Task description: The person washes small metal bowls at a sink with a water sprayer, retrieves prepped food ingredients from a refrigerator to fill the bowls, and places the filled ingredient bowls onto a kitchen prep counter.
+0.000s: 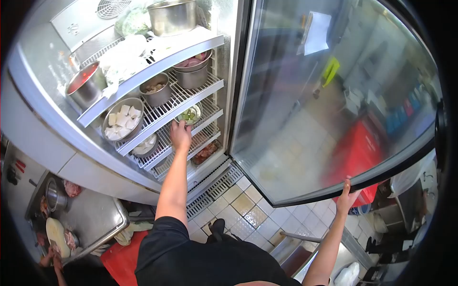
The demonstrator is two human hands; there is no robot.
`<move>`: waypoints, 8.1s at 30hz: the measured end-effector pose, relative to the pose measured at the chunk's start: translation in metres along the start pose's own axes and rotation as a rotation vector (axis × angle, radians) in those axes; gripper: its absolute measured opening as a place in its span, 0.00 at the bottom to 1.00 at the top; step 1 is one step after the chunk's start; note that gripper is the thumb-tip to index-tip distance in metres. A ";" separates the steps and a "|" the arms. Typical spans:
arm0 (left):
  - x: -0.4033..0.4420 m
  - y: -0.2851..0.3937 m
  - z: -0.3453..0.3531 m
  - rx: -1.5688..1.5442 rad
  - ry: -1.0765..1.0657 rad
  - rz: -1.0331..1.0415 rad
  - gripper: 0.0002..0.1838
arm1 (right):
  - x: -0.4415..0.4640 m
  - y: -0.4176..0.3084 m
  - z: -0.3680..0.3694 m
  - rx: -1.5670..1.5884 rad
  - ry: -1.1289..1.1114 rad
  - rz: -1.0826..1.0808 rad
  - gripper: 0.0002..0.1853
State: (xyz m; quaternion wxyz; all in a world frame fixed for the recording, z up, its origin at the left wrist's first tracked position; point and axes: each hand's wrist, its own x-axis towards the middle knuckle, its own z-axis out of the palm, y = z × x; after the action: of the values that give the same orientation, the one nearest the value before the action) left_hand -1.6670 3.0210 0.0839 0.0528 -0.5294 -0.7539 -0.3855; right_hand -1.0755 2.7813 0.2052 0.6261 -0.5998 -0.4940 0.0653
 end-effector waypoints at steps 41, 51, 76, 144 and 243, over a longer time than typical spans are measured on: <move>0.125 -0.061 0.016 0.447 -0.311 0.067 0.20 | 0.003 0.032 -0.026 0.287 0.127 0.040 0.24; 0.073 -0.051 -0.046 0.197 -0.498 0.349 0.11 | -0.002 0.042 -0.018 0.072 0.194 0.099 0.25; -0.123 0.141 -0.121 -0.451 -0.467 0.824 0.12 | -0.133 0.001 0.316 1.731 -0.860 1.273 0.44; -0.096 0.070 0.003 -0.053 -0.858 -0.035 0.18 | -0.099 0.022 0.324 1.182 -1.079 1.432 0.37; -0.051 0.084 -0.125 -0.465 -0.664 -0.360 0.06 | -0.122 0.056 0.328 1.980 -1.055 1.346 0.45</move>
State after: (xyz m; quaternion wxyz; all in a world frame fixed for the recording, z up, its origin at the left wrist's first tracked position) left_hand -1.6154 2.9154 0.1904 -0.3806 -0.4826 -0.7034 -0.3570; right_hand -1.3368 2.9394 0.0250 0.3761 0.0818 -0.0264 0.9226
